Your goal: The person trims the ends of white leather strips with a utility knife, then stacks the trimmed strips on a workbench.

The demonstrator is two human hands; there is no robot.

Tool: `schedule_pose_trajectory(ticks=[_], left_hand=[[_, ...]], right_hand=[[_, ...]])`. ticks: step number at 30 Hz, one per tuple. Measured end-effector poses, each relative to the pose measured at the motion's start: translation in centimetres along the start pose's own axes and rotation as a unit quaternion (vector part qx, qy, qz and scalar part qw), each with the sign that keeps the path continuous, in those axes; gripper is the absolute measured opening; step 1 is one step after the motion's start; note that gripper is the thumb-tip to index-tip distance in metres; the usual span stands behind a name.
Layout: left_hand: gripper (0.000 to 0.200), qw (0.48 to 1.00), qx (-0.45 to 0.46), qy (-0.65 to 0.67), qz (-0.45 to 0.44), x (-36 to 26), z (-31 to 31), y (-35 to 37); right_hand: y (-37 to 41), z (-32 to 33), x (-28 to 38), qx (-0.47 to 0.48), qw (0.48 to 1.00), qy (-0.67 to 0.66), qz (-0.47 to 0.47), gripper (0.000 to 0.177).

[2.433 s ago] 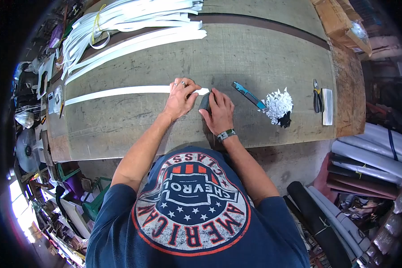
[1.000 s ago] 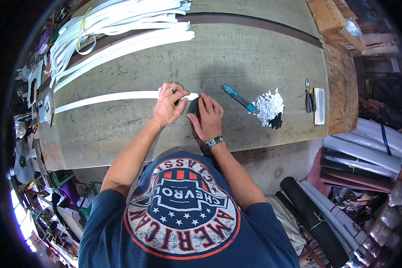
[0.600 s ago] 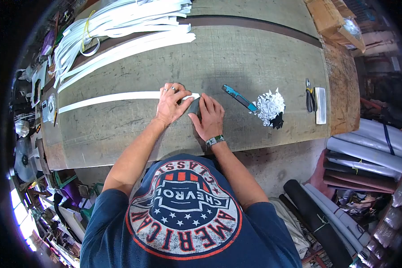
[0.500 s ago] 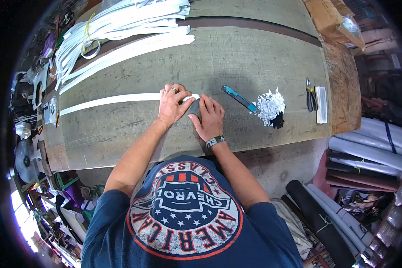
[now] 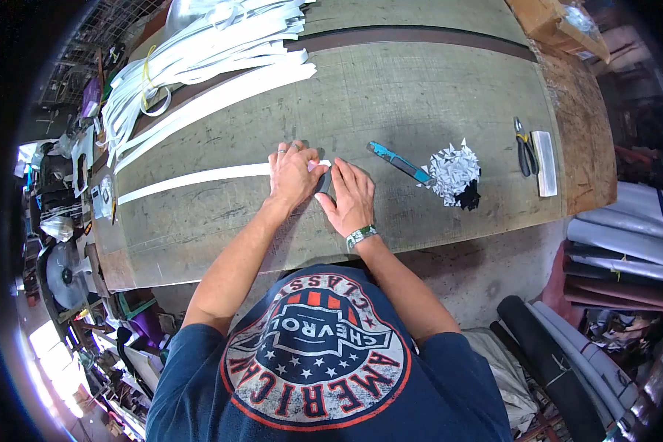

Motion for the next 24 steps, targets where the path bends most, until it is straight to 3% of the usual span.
schedule_pose_trajectory(ticks=[4, 7, 9, 11, 16, 19, 24], left_hand=[[0.020, 0.998, 0.014, -0.062, -0.002, -0.9, 0.9, -0.5], [0.020, 0.995, 0.024, -0.096, 0.003, -1.5, 0.9, -1.4], [0.020, 0.998, 0.019, -0.061, -0.005, -0.6, -0.6, -1.8], [0.021, 0.996, 0.051, -0.023, 0.062, 0.3, -2.6, -2.2], [0.022, 0.998, -0.008, 0.026, 0.052, -0.6, -1.7, -0.4], [0.021, 0.997, -0.055, 0.032, 0.051, -0.6, -2.4, 0.1], [0.022, 0.995, 0.007, 0.019, 0.096, -1.3, -0.8, 0.1]], right_hand=[[-0.8, 1.3, -1.8, 0.008, 0.998, -0.054, 0.021, 0.056], [-1.7, 3.1, -2.8, 0.058, 0.996, -0.014, 0.061, 0.064], [-2.5, 3.8, -2.2, 0.101, 0.985, 0.085, 0.107, 0.073], [-2.6, 3.4, -2.1, 0.138, 0.977, 0.111, 0.122, 0.076], [-3.1, 4.0, -2.4, 0.199, 0.957, 0.172, 0.120, 0.074], [-3.0, 3.9, -2.7, 0.199, 0.958, 0.163, 0.124, 0.074], [-2.8, 3.8, -2.1, 0.143, 0.972, 0.130, 0.133, 0.066]])
Point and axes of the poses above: each hand's wrist, its own y-axis away from the middle knuckle, its own z-axis out of the back of the hand, x = y × z, the point moved 1 cm from there along -y, towards the middle knuckle, and after that the axes turned 9 degrees about x, right-handed, at the moved point
